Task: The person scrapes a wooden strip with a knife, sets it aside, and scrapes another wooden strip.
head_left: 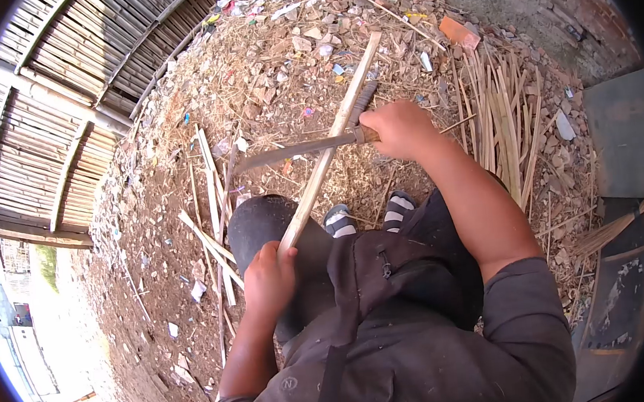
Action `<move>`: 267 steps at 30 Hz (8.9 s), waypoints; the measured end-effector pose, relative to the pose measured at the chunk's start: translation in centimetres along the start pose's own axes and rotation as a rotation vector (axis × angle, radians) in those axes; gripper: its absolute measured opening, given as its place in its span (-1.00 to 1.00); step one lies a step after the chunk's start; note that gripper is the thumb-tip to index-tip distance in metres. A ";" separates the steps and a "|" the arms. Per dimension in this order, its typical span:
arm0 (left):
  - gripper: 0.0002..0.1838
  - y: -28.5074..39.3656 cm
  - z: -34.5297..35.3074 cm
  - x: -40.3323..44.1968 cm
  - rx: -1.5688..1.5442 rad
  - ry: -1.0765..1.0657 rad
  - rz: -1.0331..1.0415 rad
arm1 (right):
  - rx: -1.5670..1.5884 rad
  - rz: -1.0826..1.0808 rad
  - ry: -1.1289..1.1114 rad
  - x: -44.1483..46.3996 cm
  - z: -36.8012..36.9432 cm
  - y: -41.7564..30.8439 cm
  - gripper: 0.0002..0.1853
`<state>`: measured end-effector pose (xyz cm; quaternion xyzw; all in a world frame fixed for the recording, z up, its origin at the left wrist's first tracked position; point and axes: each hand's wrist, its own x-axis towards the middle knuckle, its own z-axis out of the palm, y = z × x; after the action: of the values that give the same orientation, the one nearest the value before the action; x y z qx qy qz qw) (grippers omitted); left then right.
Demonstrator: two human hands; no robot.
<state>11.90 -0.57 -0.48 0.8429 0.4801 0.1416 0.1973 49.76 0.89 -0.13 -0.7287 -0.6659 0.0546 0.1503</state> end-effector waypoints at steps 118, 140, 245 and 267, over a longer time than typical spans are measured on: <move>-0.52 -3.9 -4.7 -3.5 -0.035 -0.311 -0.291 | 0.217 0.015 -0.134 0.6 3.4 -5.3 -0.68; -0.54 -4.5 -4.4 -3.6 0.048 -0.301 -0.251 | 0.188 -0.045 -0.089 1.2 4.4 -1.8 -0.75; -0.42 -7.3 -5.4 -2.3 -0.282 -0.406 -0.377 | 0.107 -0.079 -0.232 3.0 5.1 -9.6 -0.76; -0.46 -9.3 -5.1 -1.9 -0.457 -0.502 -0.427 | 0.152 -0.120 -0.166 2.3 4.9 -8.4 -0.75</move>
<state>1.75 3.10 -0.40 0.6670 0.5375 -0.0101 0.5158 40.61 4.45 -2.00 -0.6669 -0.7126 0.1557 0.1523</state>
